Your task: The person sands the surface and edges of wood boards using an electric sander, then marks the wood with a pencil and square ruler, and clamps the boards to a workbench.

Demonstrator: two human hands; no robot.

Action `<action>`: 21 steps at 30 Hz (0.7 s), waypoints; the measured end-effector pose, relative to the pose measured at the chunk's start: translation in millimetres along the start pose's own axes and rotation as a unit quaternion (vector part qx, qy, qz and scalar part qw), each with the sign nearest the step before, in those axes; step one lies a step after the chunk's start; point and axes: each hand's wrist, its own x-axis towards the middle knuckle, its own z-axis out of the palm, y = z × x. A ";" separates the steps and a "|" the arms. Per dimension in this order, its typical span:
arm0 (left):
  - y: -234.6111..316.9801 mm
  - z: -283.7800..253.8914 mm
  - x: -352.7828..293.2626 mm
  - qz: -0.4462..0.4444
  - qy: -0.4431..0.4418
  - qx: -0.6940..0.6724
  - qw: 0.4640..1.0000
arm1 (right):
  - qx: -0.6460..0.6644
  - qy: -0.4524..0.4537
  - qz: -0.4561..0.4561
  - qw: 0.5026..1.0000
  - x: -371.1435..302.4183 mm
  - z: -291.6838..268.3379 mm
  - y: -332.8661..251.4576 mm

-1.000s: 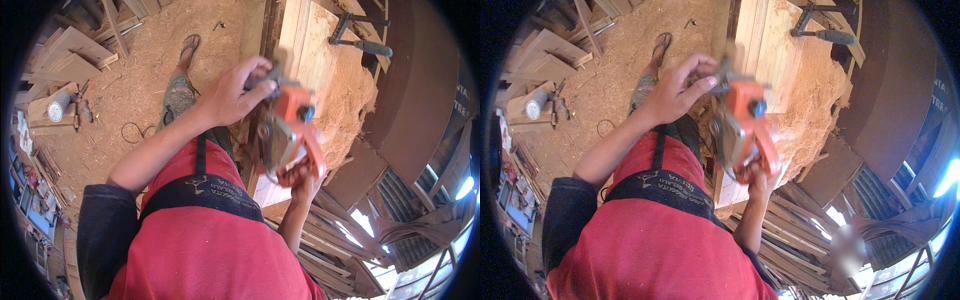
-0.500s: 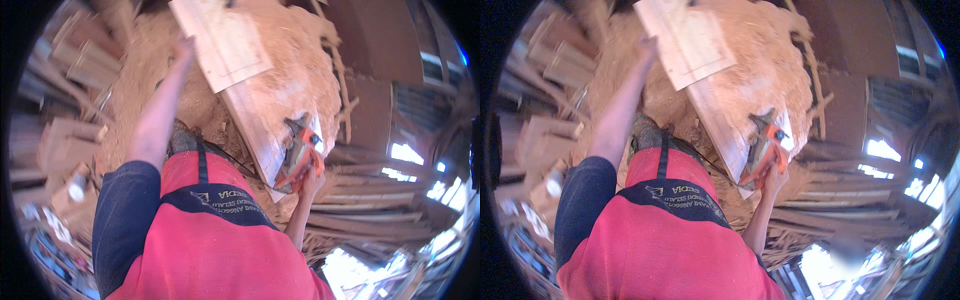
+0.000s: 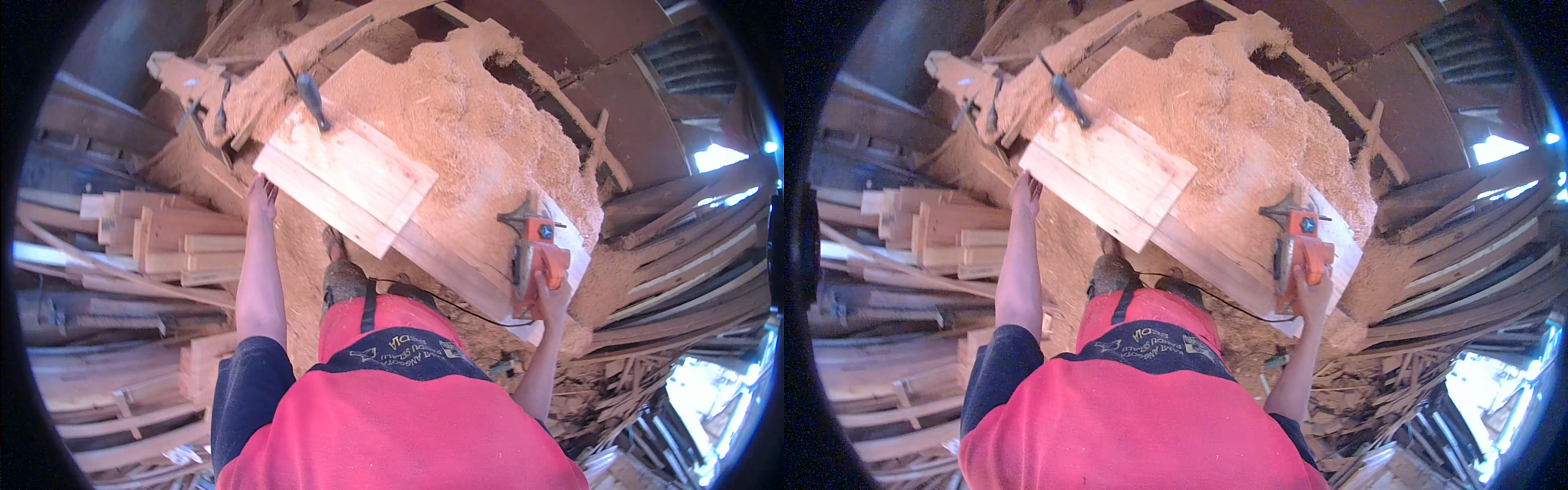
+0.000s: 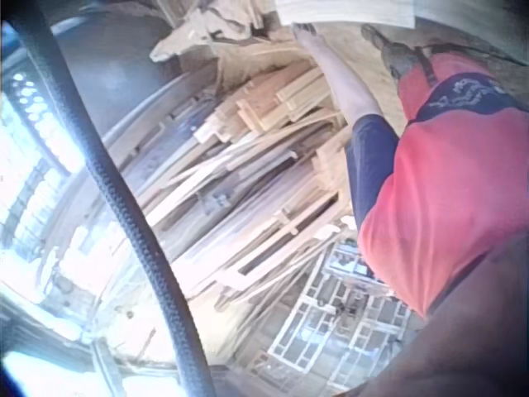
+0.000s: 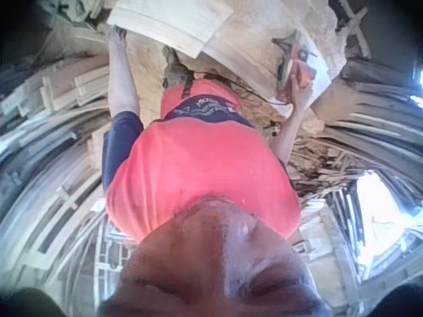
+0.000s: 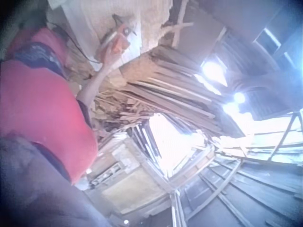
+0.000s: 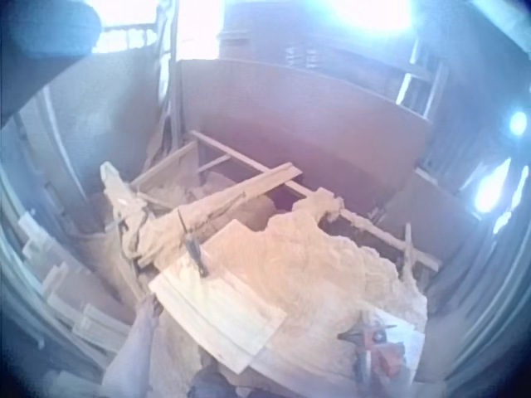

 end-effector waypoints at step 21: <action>32.6 -0.8 19.2 -0.040 -0.001 0.102 0.994 | -0.109 0.354 -0.138 0.919 37.3 131.6 -173.7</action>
